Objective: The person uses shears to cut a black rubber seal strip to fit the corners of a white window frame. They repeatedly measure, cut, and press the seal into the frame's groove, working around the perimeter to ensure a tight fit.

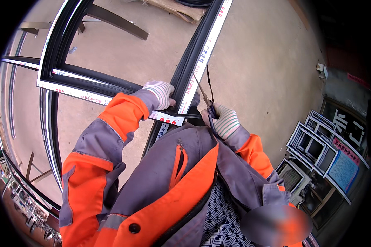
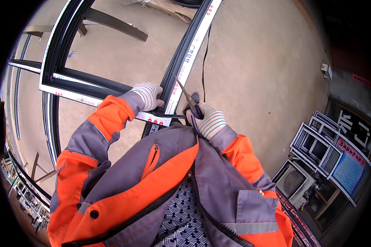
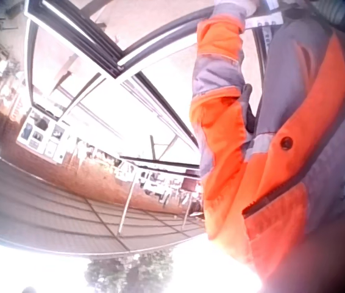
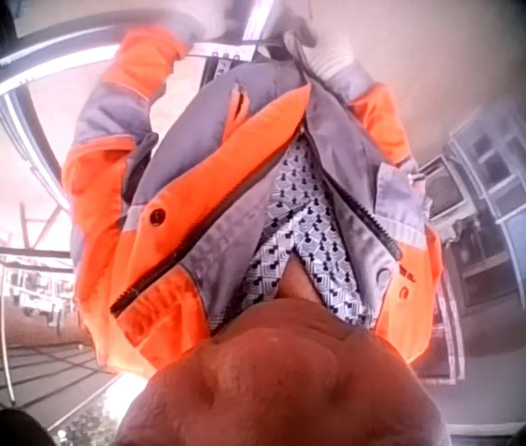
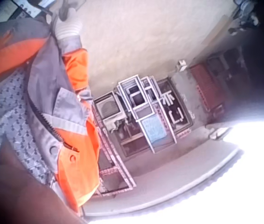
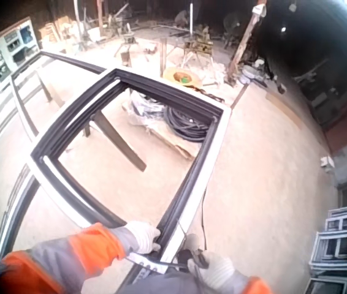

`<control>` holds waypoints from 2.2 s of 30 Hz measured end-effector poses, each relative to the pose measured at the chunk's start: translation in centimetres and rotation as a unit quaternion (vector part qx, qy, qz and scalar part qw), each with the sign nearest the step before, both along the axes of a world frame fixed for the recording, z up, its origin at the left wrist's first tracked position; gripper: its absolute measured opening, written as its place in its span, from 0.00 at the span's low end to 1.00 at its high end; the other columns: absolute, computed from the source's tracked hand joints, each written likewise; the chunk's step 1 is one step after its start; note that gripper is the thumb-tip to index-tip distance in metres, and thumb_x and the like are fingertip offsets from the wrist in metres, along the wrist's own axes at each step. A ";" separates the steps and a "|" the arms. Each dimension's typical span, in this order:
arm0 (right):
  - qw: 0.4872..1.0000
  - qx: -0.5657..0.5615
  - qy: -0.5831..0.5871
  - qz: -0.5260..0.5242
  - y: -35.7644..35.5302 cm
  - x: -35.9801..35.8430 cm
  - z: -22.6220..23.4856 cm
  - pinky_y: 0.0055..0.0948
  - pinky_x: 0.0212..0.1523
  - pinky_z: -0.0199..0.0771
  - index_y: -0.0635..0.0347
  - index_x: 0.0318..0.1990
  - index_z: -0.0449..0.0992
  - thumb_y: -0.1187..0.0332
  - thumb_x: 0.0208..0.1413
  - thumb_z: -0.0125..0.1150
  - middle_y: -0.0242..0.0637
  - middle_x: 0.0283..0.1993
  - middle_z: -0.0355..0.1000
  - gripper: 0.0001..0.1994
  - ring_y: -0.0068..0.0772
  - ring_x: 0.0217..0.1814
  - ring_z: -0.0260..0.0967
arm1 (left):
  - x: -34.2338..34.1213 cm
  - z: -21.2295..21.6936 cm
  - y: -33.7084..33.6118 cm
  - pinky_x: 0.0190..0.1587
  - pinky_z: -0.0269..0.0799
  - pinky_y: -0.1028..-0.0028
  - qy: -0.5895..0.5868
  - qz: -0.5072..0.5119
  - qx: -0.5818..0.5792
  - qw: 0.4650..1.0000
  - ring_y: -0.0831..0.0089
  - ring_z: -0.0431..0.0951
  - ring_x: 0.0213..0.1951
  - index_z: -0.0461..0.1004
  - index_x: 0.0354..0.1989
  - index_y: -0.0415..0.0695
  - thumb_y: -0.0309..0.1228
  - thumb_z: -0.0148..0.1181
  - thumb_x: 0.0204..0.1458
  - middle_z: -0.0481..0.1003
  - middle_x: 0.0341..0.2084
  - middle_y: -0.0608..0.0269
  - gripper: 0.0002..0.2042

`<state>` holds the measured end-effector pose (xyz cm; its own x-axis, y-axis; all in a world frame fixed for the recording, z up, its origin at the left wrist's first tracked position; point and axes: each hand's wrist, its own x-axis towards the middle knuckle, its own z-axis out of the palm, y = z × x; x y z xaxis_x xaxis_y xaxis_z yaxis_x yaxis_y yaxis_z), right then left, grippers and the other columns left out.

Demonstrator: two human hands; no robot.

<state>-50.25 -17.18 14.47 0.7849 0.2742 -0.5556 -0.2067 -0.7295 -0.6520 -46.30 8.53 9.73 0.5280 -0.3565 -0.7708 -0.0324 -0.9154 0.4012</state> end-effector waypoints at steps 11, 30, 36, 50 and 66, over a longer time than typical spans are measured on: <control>0.991 0.030 -0.072 -0.112 3.0 2.7 -2.5 0.28 0.27 0.68 0.63 0.31 0.73 0.64 0.58 0.66 0.30 0.22 0.70 0.12 0.20 0.24 0.63 | -2.3 -0.1 7.7 0.46 0.75 0.62 -0.220 0.320 -0.041 0.921 0.52 0.81 0.41 0.79 0.44 0.42 0.46 0.59 0.58 0.80 0.35 0.49 0.18; 0.976 -0.115 -0.155 -0.100 4.9 7.3 -7.7 0.38 0.38 0.75 0.61 0.39 0.76 0.57 0.53 0.67 0.45 0.32 0.78 0.16 0.43 0.34 0.77 | -8.6 5.3 15.2 0.58 0.66 0.62 -0.275 0.068 0.119 0.952 0.59 0.76 0.47 0.82 0.42 0.49 0.44 0.76 0.32 0.78 0.39 0.59 0.25; 0.985 -0.124 -0.093 -0.079 5.1 9.7 -4.1 0.43 0.46 0.76 0.58 0.45 0.76 0.56 0.56 0.62 0.50 0.39 0.79 0.17 0.52 0.45 0.78 | -8.0 5.0 14.0 0.53 0.69 0.64 -0.304 0.068 0.152 0.938 0.61 0.78 0.43 0.82 0.38 0.51 0.46 0.75 0.34 0.77 0.34 0.61 0.21; 0.988 -0.060 -0.118 0.074 1.5 28.4 -2.0 0.41 0.48 0.76 0.58 0.45 0.79 0.54 0.55 0.62 0.49 0.41 0.79 0.18 0.50 0.46 0.78 | -1.8 5.3 0.7 0.55 0.70 0.62 -0.265 0.278 0.221 0.897 0.59 0.77 0.46 0.82 0.41 0.49 0.45 0.77 0.34 0.79 0.38 0.59 0.24; 0.996 0.058 -0.031 0.067 -7.9 37.1 -8.7 0.29 0.41 0.76 0.66 0.45 0.77 0.62 0.56 0.67 0.41 0.37 0.80 0.16 0.28 0.37 0.76 | 11.8 3.4 -7.6 0.51 0.71 0.62 -0.283 0.410 0.246 0.832 0.60 0.78 0.45 0.81 0.41 0.49 0.47 0.76 0.35 0.79 0.36 0.58 0.25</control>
